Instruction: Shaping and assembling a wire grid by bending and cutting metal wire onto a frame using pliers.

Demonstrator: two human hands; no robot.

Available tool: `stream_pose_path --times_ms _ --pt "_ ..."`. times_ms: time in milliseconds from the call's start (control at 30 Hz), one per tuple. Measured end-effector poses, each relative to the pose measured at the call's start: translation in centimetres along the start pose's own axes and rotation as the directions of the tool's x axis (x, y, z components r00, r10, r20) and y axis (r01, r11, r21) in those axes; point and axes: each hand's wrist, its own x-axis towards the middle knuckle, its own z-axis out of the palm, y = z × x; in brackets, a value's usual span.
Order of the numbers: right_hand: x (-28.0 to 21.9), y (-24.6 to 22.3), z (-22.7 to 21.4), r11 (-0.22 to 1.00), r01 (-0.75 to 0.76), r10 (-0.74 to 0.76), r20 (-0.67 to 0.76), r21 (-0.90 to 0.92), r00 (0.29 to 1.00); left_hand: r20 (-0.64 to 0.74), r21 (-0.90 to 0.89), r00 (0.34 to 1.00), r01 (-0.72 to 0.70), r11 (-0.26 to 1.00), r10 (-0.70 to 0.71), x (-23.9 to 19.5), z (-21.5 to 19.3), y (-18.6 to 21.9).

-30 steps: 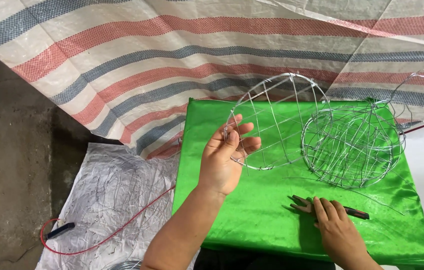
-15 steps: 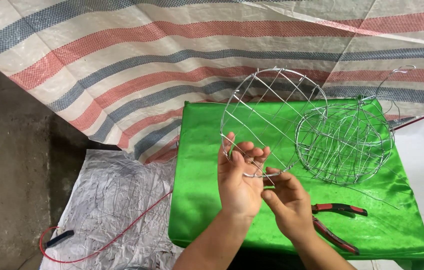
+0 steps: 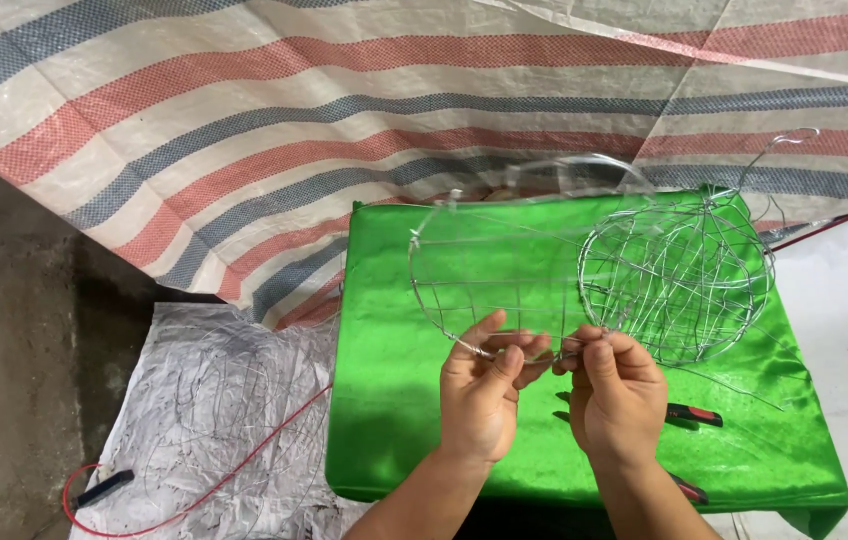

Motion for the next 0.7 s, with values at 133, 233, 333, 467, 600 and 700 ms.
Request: stream_pose_path --times_ms 133,233,333,467,600,700 --pt "1.5 -1.8 0.3 0.979 0.007 -0.021 -0.067 -0.205 0.998 0.06 0.089 0.995 0.075 0.993 -0.08 -0.7 -2.2 0.4" --pt "2.6 -2.7 -0.1 0.907 0.021 0.021 0.094 -0.421 0.995 -0.012 0.237 0.976 0.212 0.948 -0.216 -0.7 -3.7 2.2" --pt "3.9 -3.1 -0.9 0.834 0.027 0.021 0.081 -0.551 0.997 -0.253 0.354 0.882 0.467 0.81 -0.398 -0.8 -5.0 4.1" --pt "4.8 -4.5 -0.3 0.528 0.346 -0.108 0.343 -0.775 0.933 0.26 0.948 0.905 -0.305 0.087 0.336 -1.6 -2.6 7.1" --pt "4.7 -5.4 0.9 0.566 0.228 -0.024 0.261 -0.792 0.965 0.542 0.84 0.642 -0.442 -0.315 0.543 -2.1 2.2 10.3" --pt "5.0 -5.9 0.7 0.672 0.238 -0.063 0.267 -0.701 0.962 0.506 0.859 0.638 -0.43 -0.277 0.58 -1.2 3.7 11.5"
